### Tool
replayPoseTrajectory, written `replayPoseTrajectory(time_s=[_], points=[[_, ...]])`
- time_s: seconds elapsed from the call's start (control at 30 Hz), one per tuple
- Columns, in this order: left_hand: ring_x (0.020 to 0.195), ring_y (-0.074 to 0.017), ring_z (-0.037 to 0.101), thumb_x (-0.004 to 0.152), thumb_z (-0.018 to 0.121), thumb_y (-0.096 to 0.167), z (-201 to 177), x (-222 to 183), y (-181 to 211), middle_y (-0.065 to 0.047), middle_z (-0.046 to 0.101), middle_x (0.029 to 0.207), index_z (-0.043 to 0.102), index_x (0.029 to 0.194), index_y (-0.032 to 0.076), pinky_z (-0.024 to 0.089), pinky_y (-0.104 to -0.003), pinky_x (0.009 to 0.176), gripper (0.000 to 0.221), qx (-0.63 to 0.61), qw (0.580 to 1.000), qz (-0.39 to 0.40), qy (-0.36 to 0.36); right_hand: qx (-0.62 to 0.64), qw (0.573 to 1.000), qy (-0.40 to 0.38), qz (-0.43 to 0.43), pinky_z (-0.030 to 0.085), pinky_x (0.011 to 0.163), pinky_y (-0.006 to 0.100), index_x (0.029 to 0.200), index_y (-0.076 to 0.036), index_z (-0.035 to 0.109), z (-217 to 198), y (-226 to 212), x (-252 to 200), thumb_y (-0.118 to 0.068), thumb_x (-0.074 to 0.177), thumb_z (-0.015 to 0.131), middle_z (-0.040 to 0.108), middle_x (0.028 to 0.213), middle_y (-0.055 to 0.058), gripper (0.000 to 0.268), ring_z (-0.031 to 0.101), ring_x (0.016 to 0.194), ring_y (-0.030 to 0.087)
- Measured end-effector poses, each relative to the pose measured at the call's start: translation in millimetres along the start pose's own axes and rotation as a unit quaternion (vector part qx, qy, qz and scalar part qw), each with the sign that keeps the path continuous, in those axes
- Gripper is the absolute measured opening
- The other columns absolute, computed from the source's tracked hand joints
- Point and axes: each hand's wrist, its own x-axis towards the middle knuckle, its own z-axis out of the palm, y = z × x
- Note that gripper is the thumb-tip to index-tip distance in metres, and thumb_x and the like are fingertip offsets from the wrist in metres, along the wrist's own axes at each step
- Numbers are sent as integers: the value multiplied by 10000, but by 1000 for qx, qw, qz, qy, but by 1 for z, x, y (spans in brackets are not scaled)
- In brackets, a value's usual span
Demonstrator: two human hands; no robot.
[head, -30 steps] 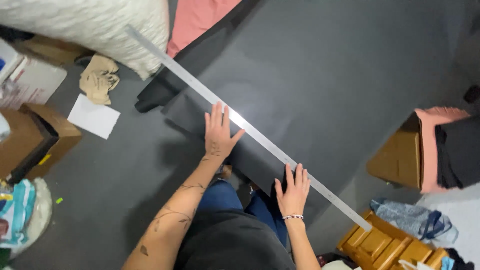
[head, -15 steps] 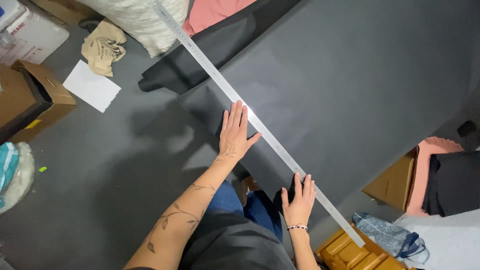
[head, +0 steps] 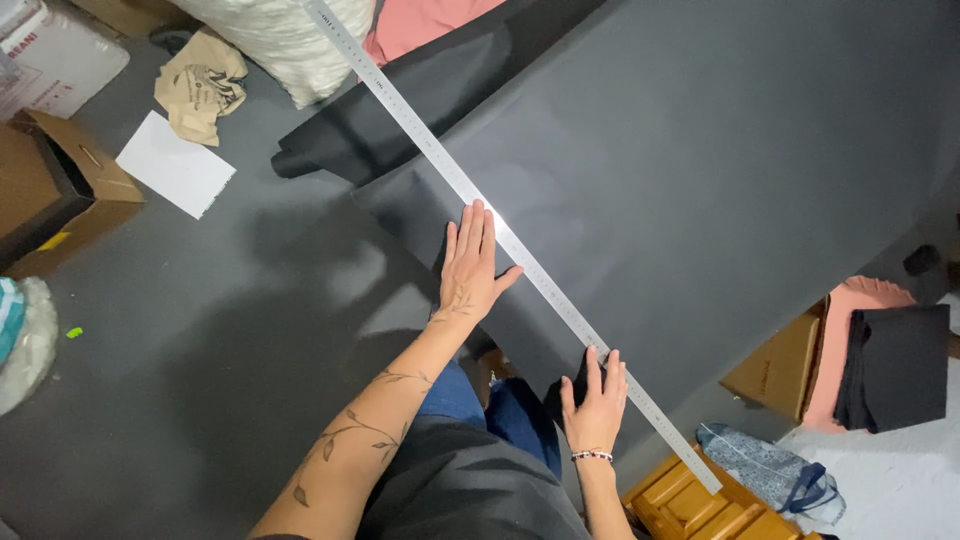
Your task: Measuring, marking, and pinning a large piece of black fabric on a workbench using a metal ruler and chalk.
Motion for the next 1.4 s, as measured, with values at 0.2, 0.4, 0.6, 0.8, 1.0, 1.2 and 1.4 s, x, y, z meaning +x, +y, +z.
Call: replayPoseTrajectory(time_s=[0.2, 0.4, 0.6, 0.8, 1.0, 1.2, 1.4], points=[[1507, -323, 302, 855, 771, 534, -8, 5, 0, -197, 336, 1600, 391, 1485, -35, 218, -574, 1226, 930, -29, 999, -1, 15, -16, 1000, 11, -6, 374, 1130, 541, 1483, -162, 495, -5, -7, 3, -342, 939, 627, 388, 1580, 205, 589, 374, 1441, 433], [1497, -314, 322, 839, 763, 582, -2, 4, -3, -185, 370, 1583, 420, 1474, -26, 228, -579, 1219, 943, -24, 999, 2, 21, -20, 999, 20, -19, 368, 1135, 552, 1488, -167, 491, 1, 1, 1, -368, 943, 620, 386, 1584, 210, 594, 370, 1447, 438], [1480, -321, 356, 825, 786, 564, -6, 6, -1, -200, 394, 1564, 446, 1447, -32, 226, -577, 1220, 927, -18, 999, 1, 28, -25, 1000, 12, -5, 364, 1139, 529, 1485, -182, 495, -1, -1, 1, -377, 938, 620, 386, 1595, 179, 594, 363, 1462, 409], [1456, -311, 378, 814, 692, 654, -18, 11, 6, -194, 458, 1527, 475, 1441, -44, 246, -573, 1199, 963, 93, 996, 11, -12, 77, 996, 40, 2, 340, 1152, 524, 1442, -114, 541, -2, 3, -3, -315, 932, 656, 387, 1573, 229, 561, 397, 1426, 405], [1219, -392, 559, 763, 663, 728, 13, 24, -10, -258, 616, 1189, 661, 1130, -57, 376, -642, 1008, 866, 67, 981, 113, 144, 165, 954, 99, 230, 582, 785, 387, 1038, -264, 739, 6, 53, -53, -365, 983, 656, 728, 816, -17, 142, 719, 821, 223], [1282, -341, 551, 745, 806, 662, -13, 37, 6, -187, 623, 1307, 699, 1240, 14, 391, -534, 1036, 822, 214, 973, 73, -34, 399, 678, 307, 536, 406, 429, 228, 743, -129, 654, 72, 157, -112, -305, 1037, 545, 579, 510, 56, 359, 534, 425, 129], [1290, -338, 553, 845, 718, 759, 11, 39, -41, -164, 599, 1372, 701, 1129, 36, 365, -671, 1005, 778, 193, 973, 93, -91, 683, 406, 64, 604, 380, 1137, 437, 1536, -271, 408, 116, 219, -112, -806, 656, 495, 417, 1582, 161, 1034, 415, 1461, 275]])
